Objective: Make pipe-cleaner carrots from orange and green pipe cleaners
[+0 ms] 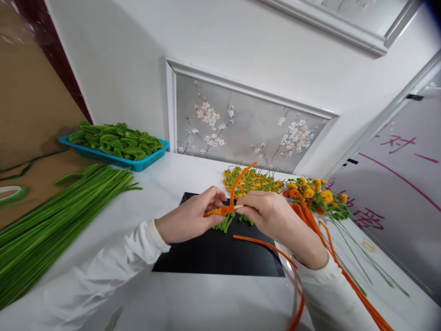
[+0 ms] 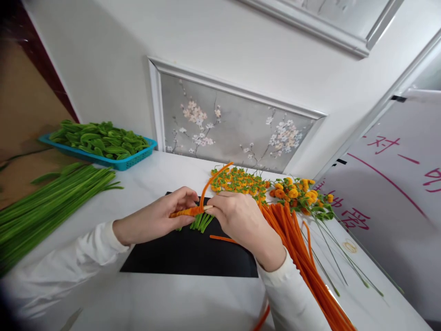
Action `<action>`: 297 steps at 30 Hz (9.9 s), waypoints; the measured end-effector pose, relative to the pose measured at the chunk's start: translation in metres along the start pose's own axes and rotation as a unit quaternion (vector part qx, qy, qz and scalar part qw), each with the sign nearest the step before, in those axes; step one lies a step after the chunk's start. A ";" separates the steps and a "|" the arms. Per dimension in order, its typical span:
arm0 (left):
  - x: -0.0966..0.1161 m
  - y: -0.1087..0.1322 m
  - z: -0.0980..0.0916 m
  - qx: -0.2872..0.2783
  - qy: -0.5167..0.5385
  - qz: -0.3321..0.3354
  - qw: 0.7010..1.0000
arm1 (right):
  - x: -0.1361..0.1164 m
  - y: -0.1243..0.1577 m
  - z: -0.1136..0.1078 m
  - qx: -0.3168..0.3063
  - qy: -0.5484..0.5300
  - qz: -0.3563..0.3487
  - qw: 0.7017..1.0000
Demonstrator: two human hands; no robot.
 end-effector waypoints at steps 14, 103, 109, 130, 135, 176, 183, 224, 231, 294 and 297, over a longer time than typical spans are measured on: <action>0.004 -0.003 0.003 -0.044 0.043 -0.038 0.997 | -0.011 -0.002 0.010 -0.004 -0.060 -0.039 0.997; 0.007 0.003 -0.002 0.170 -0.118 0.067 0.976 | 0.007 -0.009 0.022 -0.019 0.032 0.023 0.999; 0.006 0.005 -0.003 0.187 -0.138 0.048 0.971 | -0.001 -0.005 0.024 -0.039 0.041 -0.010 0.998; 0.005 0.006 -0.009 0.190 -0.282 0.038 0.940 | -0.032 0.008 0.000 0.005 0.175 -0.003 0.984; 0.010 0.006 -0.006 0.154 -0.314 0.075 0.934 | -0.025 0.005 -0.005 0.088 0.151 -0.002 0.985; 0.003 0.001 -0.007 0.198 -0.046 0.088 0.975 | -0.006 -0.001 0.016 -0.041 0.103 0.033 0.993; 0.001 0.002 -0.011 0.254 -0.060 0.064 0.963 | -0.016 0.006 0.015 -0.025 0.123 0.010 0.992; 0.012 0.004 0.003 0.170 -0.118 0.088 0.974 | 0.012 -0.012 0.002 0.078 -0.153 0.036 0.984; 0.009 0.001 0.001 0.179 -0.029 0.042 0.983 | 0.018 -0.015 0.019 -0.012 -0.164 0.078 0.983; 0.017 0.005 0.008 0.175 -0.098 0.076 0.977 | 0.007 -0.015 0.014 0.065 -0.163 0.061 0.983; 0.018 0.005 0.008 0.191 -0.092 0.078 0.974 | 0.010 -0.016 0.016 0.053 -0.186 0.066 0.979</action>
Point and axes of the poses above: each hand's wrist, its own y-axis away from the middle knuckle, its own z-axis out of the palm, x = y × z, the point moved 4 cm from there along -y, towards the middle knuckle, and after that the axes turned 6 degrees about z, right-handed, at the moved point
